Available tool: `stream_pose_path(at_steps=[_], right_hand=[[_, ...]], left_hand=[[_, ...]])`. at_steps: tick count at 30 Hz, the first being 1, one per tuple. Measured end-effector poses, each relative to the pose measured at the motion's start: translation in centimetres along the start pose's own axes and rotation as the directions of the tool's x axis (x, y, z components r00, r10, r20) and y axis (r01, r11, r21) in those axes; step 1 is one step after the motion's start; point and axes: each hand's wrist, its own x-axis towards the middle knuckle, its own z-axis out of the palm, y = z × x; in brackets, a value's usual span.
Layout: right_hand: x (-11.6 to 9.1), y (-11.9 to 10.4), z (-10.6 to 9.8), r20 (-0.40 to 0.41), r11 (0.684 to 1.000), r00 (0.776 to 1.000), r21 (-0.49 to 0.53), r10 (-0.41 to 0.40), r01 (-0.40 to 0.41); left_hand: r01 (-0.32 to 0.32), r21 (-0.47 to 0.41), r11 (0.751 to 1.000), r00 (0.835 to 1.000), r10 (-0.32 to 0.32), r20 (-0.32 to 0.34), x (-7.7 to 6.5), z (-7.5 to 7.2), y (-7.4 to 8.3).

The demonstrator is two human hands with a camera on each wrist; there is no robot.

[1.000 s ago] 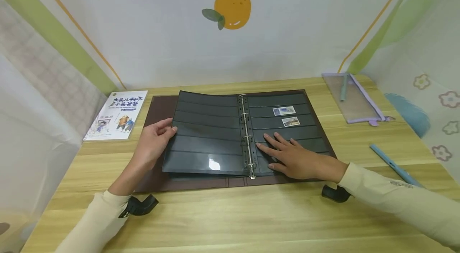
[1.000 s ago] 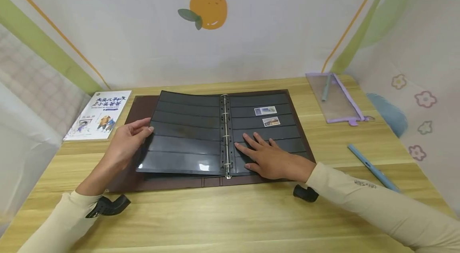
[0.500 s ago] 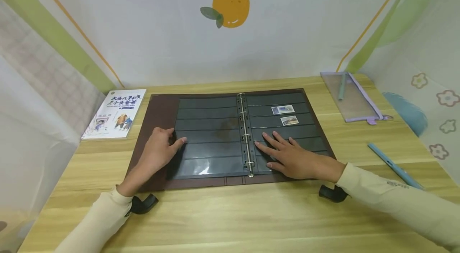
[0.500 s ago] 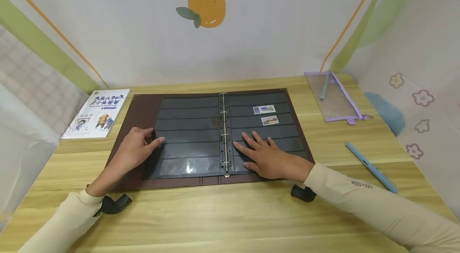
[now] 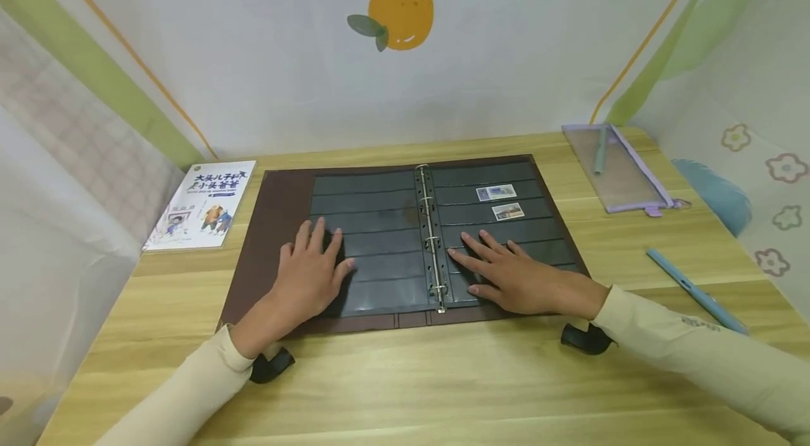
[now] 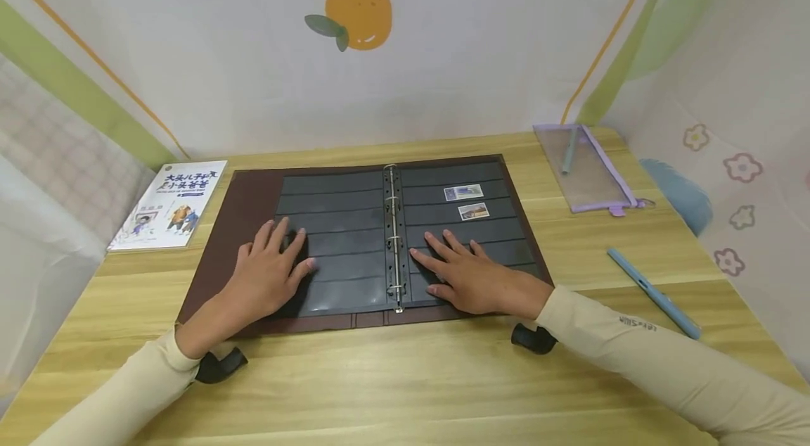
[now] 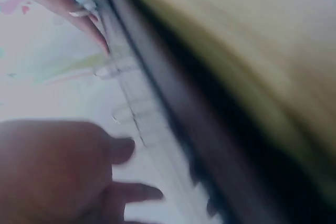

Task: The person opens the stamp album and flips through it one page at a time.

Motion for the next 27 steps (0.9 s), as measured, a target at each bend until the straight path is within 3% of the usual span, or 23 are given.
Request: stream_pose_path(at_steps=[3,6,12,18,27], right_hand=[[-0.2,0.5,-0.5,-0.045,1.000,0.999,0.004,0.020,-0.020],[-0.2,1.7,-1.5,-0.090,0.998,0.994,0.006,0.068,-0.068],[0.2,6.0,-3.8,-0.138,0.980,0.971,0.048,0.196,-0.191],[-0.1,10.0,-4.5,-0.119,0.953,0.946,0.078,0.300,-0.293],[0.8,11.9,-4.9,-0.067,0.941,0.954,0.199,0.291,-0.273]], left_hand=[[-0.043,-0.127,0.991,0.989,0.060,0.137,0.4,-0.2,1.3],[-0.071,-0.189,0.979,0.970,0.112,0.215,0.6,0.0,2.5],[-0.080,-0.178,0.981,0.954,0.127,0.272,0.7,0.6,3.6],[-0.087,-0.154,0.984,0.930,0.136,0.341,1.0,0.8,4.0],[-0.087,-0.142,0.986,0.915,0.136,0.381,1.0,0.8,4.1]])
